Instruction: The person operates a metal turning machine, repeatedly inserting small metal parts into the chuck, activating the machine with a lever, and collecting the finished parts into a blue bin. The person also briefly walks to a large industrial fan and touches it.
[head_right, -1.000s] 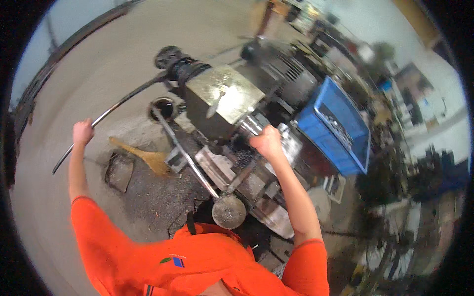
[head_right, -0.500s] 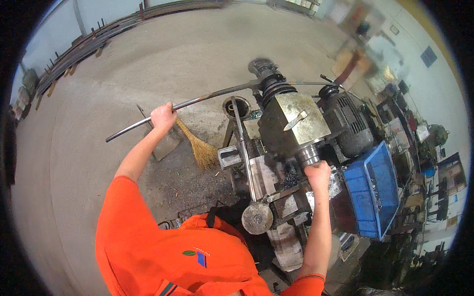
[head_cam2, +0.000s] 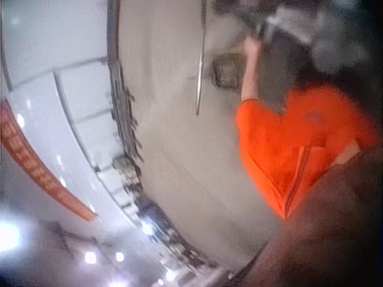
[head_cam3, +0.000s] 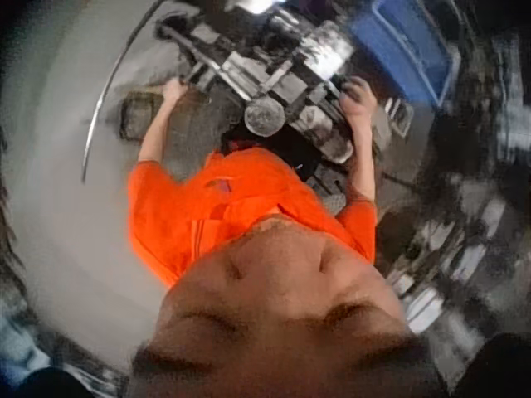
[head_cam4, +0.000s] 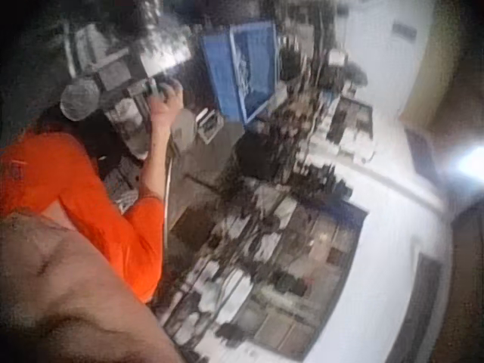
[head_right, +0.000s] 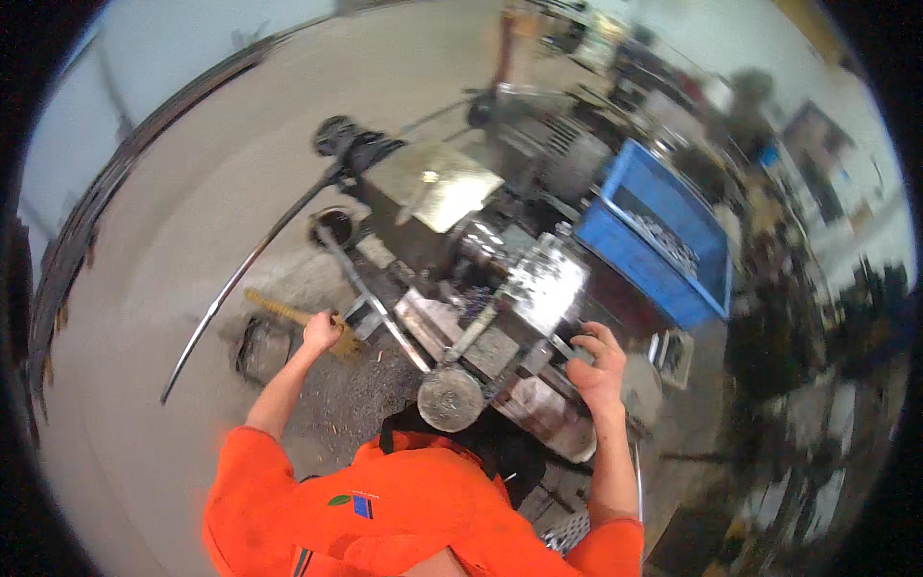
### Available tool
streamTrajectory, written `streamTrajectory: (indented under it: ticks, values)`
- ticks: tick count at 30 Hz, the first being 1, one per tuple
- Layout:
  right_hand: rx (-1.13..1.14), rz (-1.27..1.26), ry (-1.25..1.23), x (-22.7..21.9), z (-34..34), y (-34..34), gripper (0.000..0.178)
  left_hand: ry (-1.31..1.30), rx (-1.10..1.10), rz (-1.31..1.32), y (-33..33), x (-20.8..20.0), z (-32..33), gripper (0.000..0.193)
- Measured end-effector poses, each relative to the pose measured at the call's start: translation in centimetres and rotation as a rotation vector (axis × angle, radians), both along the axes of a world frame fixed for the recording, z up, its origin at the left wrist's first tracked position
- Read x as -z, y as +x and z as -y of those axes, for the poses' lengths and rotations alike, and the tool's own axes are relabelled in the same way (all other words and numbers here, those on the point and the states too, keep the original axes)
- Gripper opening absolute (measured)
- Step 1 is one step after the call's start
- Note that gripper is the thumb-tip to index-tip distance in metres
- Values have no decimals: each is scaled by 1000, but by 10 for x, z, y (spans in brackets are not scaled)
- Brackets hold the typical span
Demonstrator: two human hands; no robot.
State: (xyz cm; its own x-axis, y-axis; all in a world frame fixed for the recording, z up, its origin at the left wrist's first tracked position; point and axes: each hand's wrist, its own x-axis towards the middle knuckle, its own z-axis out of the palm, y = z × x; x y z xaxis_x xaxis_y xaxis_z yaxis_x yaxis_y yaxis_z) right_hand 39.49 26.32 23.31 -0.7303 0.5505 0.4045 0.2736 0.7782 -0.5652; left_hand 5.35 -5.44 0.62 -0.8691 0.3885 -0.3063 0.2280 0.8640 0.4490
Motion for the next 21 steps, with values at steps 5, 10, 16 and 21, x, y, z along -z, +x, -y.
streamTrajectory:
  ticks: [5,10,16,21]
  values:
    - [222,71,-91,20,6,94,27,-360,419,-182,-23,40,-43,34]
    - [512,117,-157,46,18,186,27,-669,843,-338,-59,22,-67,27]
    - [1035,535,-74,103,24,297,48,-296,633,-258,-66,16,-38,28]
    - [1223,888,-112,152,30,383,27,339,266,54,-108,-18,-13,34]
